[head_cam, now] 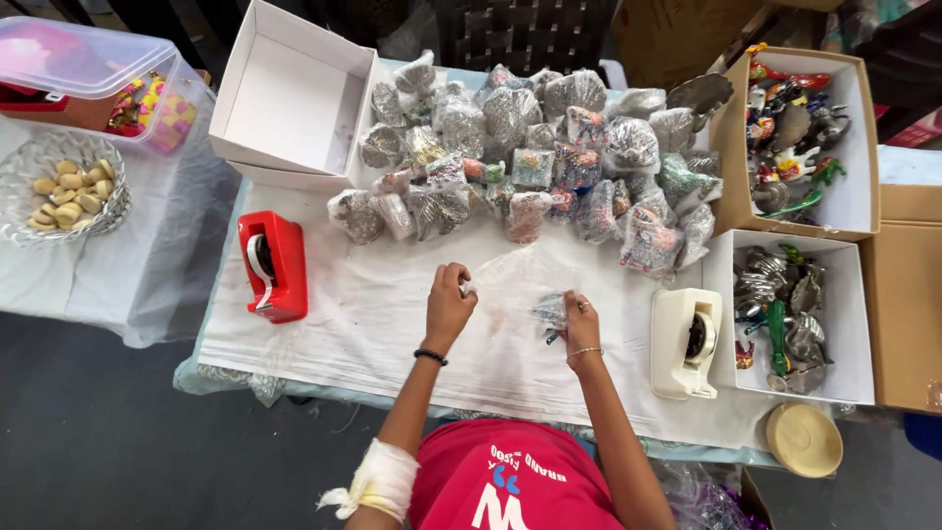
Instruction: The person wraps small decorative figurines in bubble wrap on a table. They use a tape dispenser to seal the wrapped items and place them into a pile. The person also sorts through boxes of unwrapped figurines to select items for wrapping.
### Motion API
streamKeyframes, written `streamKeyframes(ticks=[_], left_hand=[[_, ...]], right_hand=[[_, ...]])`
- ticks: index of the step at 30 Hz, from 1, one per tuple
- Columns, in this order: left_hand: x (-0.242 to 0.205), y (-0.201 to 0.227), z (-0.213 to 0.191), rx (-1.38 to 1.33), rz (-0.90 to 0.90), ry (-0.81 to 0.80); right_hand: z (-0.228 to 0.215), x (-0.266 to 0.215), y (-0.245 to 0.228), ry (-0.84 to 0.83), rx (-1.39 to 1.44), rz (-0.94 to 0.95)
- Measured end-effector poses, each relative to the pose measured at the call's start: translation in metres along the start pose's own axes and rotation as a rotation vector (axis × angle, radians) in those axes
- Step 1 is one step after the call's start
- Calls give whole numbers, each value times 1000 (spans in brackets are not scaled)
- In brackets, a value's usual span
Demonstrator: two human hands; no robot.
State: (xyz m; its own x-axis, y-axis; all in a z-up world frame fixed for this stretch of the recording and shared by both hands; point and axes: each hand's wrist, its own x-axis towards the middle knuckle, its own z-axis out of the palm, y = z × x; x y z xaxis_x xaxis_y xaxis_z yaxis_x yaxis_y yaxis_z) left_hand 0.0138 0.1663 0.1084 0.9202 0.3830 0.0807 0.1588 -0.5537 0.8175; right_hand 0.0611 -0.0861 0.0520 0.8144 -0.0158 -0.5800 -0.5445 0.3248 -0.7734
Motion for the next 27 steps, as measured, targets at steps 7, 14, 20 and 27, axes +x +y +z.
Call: streamKeyframes(ticks=[7, 14, 20, 27], left_hand=[[-1, -1, -8, -167, 53, -372], [-11, -63, 37, 346, 168, -349], [-39, -58, 54, 253, -17, -285], [-52, -34, 51, 79, -174, -202]], right_hand=[[10, 45, 6, -20, -400, -57], [29, 42, 29, -128, -428, -131], [50, 12, 49, -21, -902, -147], [33, -19, 51, -130, -1179, -951]])
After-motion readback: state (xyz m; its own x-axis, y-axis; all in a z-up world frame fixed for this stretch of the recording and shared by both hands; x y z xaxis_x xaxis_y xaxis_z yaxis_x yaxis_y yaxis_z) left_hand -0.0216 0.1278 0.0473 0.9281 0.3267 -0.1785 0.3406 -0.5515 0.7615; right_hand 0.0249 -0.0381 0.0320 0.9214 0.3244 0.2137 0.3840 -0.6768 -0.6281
